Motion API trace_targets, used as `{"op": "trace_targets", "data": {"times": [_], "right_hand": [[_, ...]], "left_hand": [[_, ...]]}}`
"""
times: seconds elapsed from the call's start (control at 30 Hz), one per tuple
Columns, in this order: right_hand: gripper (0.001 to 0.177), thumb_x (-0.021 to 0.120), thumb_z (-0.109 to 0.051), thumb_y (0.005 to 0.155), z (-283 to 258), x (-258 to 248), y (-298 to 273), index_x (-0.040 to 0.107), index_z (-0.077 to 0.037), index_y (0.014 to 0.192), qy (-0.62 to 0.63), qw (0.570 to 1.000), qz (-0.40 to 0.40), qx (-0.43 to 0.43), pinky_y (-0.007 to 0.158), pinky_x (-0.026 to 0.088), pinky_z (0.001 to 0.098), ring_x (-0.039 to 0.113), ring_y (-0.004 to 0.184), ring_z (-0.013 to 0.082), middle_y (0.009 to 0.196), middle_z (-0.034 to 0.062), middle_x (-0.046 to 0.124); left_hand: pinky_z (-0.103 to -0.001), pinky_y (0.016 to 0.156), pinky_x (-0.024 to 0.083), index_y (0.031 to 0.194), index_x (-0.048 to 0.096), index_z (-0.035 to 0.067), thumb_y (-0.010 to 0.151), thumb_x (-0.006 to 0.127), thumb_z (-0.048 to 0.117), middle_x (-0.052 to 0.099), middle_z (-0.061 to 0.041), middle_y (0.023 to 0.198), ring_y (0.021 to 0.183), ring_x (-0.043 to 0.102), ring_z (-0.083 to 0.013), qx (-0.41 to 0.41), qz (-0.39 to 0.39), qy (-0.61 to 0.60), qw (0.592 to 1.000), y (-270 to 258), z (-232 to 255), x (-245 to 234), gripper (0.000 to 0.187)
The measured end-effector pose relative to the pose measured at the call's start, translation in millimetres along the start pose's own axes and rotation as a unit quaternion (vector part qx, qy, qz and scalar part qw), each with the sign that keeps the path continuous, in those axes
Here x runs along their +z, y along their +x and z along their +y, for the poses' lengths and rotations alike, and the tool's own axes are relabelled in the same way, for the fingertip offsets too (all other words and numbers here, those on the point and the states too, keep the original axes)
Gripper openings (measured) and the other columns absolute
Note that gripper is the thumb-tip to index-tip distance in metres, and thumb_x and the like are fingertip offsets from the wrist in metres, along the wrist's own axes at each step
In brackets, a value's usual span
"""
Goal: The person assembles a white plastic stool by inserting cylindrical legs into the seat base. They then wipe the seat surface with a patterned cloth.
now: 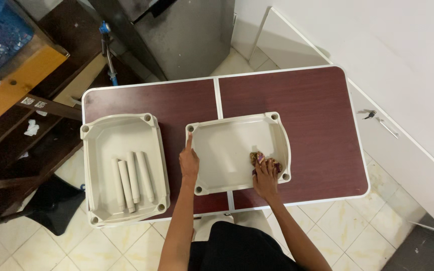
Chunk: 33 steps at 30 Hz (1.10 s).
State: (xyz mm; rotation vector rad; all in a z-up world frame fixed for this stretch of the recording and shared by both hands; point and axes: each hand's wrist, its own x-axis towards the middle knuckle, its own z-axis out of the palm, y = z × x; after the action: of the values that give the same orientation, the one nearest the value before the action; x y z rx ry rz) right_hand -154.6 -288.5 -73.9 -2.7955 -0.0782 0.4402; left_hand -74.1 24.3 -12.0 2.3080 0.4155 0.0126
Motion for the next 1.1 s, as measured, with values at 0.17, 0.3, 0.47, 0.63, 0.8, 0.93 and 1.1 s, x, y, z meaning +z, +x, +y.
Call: {"op": "trace_targets", "data": {"times": [0.17, 0.3, 0.47, 0.63, 0.8, 0.93, 1.1], "right_hand": [[0.060, 0.055, -0.017, 0.097, -0.5, 1.0, 31.2, 0.038, -0.006, 0.153, 0.022, 0.998, 0.048, -0.017, 0.122, 0.018, 0.0588, 0.017, 0.154, 0.0478, 0.165, 0.0232, 0.027], [0.062, 0.056, -0.013, 0.097, 3.0, -10.9, 84.5, 0.036, -0.006, 0.155, 0.033, 0.996, 0.080, -0.035, 0.123, 0.018, 0.0577, 0.019, 0.153, 0.0466, 0.164, 0.0234, 0.029], [0.061, 0.057, -0.012, 0.098, 3.2, -27.0, 136.1, 0.039, -0.007, 0.156, 0.029, 0.995, 0.089, -0.024, 0.126, 0.021, 0.0517, 0.024, 0.153, 0.0435, 0.160, 0.0219, 0.036], [0.061, 0.058, -0.010, 0.097, 1.8, -26.8, 140.6, 0.042, -0.004, 0.155, -0.005, 0.990, 0.130, -0.052, 0.124, 0.023, 0.0509, 0.028, 0.151, 0.0408, 0.160, 0.0245, 0.036], [0.057, 0.058, -0.015, 0.098, 1.5, -15.7, 106.5, 0.045, -0.011, 0.154, 0.050, 0.993, 0.106, -0.032, 0.126, 0.022, 0.0519, 0.028, 0.153, 0.0395, 0.161, 0.0196, 0.039], [0.061, 0.057, -0.021, 0.097, -2.3, -8.1, 58.3, 0.042, -0.012, 0.155, 0.074, 0.994, 0.079, -0.031, 0.125, 0.021, 0.0541, 0.026, 0.153, 0.0418, 0.161, 0.0214, 0.037], [0.064, 0.059, -0.025, 0.094, -10.8, -3.7, 4.4, 0.042, -0.012, 0.154, 0.076, 0.995, 0.061, -0.034, 0.121, 0.020, 0.0577, 0.024, 0.150, 0.0457, 0.160, 0.0235, 0.035]], "left_hand": [[-0.050, 0.073, 0.056, 0.159, 0.037, 0.030, 0.096, 0.053, -0.006, 0.065, -0.023, 0.088, 0.071, 0.068, -0.0336, -0.025, -0.025, 0.017, 0.999, 0.5, 3.4, -3.6, 0.074], [-0.050, 0.073, 0.056, 0.159, 0.037, 0.031, 0.095, 0.054, -0.005, 0.064, -0.022, 0.085, 0.070, 0.067, -0.0329, -0.021, -0.026, 0.022, 0.999, -1.3, 3.4, -4.7, 0.075], [-0.049, 0.068, 0.053, 0.160, 0.035, 0.032, 0.097, 0.051, -0.005, 0.059, -0.018, 0.075, 0.063, 0.061, -0.0271, -0.037, -0.040, 0.022, 0.998, -2.5, 3.5, -5.8, 0.075], [-0.042, 0.066, 0.057, 0.159, 0.034, 0.034, 0.096, 0.052, -0.005, 0.056, -0.012, 0.069, 0.057, 0.058, -0.0206, -0.055, -0.046, 0.049, 0.996, 2.7, 2.2, -1.2, 0.076], [-0.046, 0.065, 0.056, 0.159, 0.037, 0.030, 0.097, 0.053, -0.006, 0.058, -0.015, 0.071, 0.059, 0.059, -0.0253, -0.036, -0.016, 0.036, 0.999, -1.1, -4.0, 3.4, 0.074], [-0.048, 0.069, 0.057, 0.158, 0.041, 0.029, 0.094, 0.057, -0.007, 0.064, -0.018, 0.079, 0.068, 0.067, -0.0319, -0.011, 0.017, 0.030, 0.999, -1.1, -5.1, 5.4, 0.075], [-0.050, 0.072, 0.056, 0.158, 0.040, 0.030, 0.094, 0.056, -0.007, 0.065, -0.020, 0.080, 0.071, 0.069, -0.0353, -0.037, -0.006, 0.032, 0.999, 2.9, -7.1, 4.8, 0.075]]}}
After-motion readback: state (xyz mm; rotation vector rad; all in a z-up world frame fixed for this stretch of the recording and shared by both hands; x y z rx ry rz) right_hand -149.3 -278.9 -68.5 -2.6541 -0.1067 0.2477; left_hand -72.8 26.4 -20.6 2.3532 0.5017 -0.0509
